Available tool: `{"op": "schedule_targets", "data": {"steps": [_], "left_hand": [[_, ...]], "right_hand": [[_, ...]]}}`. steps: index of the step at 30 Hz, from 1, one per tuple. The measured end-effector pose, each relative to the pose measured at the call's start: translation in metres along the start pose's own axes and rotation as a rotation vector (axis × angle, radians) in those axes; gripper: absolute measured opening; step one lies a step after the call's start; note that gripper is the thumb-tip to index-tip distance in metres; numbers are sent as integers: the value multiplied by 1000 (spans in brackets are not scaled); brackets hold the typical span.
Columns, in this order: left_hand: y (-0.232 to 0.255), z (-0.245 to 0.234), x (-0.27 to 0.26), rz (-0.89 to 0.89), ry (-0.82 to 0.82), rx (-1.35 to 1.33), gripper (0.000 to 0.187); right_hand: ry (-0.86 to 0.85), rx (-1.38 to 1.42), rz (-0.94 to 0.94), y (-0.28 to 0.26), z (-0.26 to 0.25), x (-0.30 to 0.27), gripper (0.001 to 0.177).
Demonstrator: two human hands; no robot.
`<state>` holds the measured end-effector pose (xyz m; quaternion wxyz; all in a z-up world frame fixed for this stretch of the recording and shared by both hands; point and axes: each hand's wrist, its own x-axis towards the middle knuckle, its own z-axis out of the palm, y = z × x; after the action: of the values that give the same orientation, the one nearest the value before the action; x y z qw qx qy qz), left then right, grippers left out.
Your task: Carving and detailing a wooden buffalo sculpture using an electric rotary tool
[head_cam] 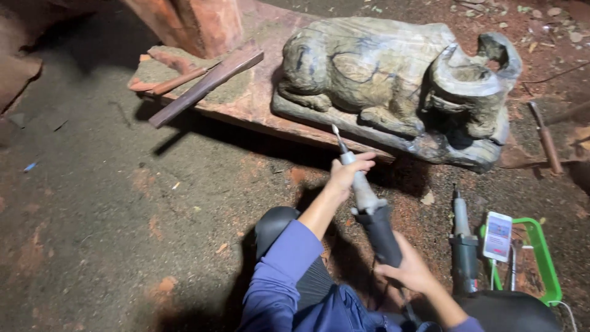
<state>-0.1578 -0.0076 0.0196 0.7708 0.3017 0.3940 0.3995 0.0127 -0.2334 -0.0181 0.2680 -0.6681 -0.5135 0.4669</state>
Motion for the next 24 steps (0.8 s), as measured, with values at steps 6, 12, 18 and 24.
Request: {"op": "schedule_targets", "data": {"steps": [6,12,18,24], "left_hand": [[12,-73,33,109,119,112,37],[18,-128,96,119,279,3,56],[49,-132,90,81,225,-105,48],[53,-128,94,74,224,-22,41]], "right_hand": [[1,189,-180,6,80,59,92],[57,6,48,-34,103,108,87],[61,-58,50,-48,114,132,83],[86,-6,17,-43,122,137,80]]}}
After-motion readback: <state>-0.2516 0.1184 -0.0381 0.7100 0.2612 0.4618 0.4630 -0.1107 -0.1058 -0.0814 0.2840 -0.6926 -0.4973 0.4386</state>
